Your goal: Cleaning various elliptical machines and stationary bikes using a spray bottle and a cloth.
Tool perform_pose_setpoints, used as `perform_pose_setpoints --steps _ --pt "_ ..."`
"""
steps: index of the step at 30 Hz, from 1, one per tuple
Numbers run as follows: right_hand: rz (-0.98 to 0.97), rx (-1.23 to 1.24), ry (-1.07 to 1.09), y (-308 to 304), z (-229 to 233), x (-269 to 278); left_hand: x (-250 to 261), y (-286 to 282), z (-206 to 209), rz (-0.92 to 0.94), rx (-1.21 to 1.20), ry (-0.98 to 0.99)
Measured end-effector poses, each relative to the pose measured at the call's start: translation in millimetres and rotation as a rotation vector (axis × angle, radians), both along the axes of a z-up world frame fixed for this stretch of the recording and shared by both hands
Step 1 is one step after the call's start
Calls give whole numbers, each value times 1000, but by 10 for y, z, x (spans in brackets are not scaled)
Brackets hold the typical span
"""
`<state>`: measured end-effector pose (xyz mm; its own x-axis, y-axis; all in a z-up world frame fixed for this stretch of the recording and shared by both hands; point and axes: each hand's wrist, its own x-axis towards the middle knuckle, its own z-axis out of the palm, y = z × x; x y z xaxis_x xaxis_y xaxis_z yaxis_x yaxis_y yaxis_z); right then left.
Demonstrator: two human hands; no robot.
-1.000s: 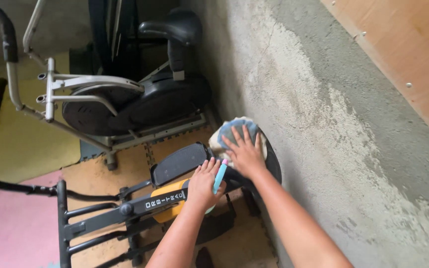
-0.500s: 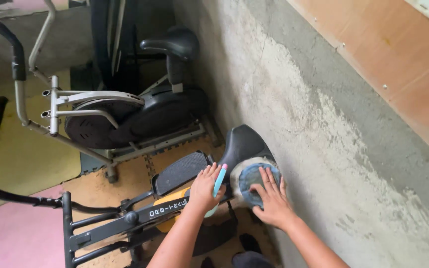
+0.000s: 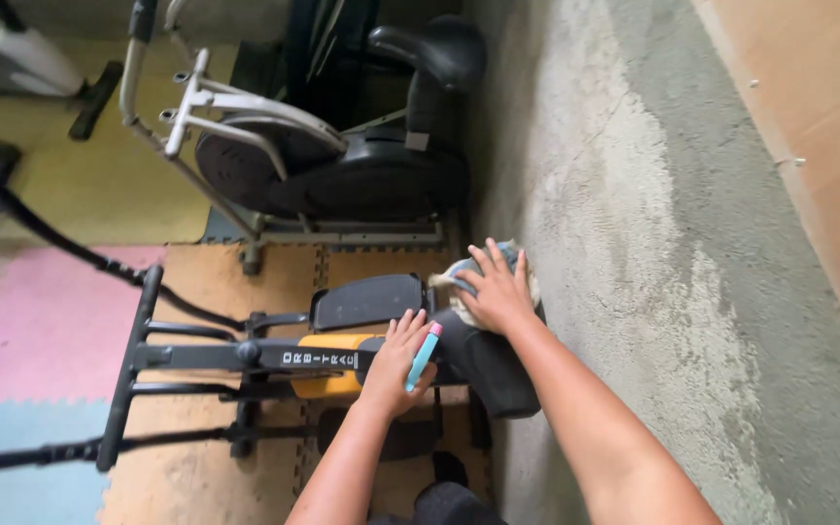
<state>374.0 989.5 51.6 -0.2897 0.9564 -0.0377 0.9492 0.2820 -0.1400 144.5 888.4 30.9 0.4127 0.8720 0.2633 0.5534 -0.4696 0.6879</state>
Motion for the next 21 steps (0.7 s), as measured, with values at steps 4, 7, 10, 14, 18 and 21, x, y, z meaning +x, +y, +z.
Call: perform_pose_setpoints --steps 4,7,10,14,18,21 --pt "8 -40 -102 113 -124 -369 0 -281 14 101 14 -128" --pt "74 -246 -170 -81 -356 -751 -54 -520 17 224 34 -174" --pt "-33 -157 176 -476 -362 -1013 -123 -708 -10 405 24 -277" --pt "278 233 250 -1065 -53 -778 -199 -705 -166 395 58 -184" --pt "301 373 46 -1537 -75 -425 -205 -568 98 269 63 -100" --pt "146 251 -27 -1774 102 -258 -217 -463 206 95 97 -47"
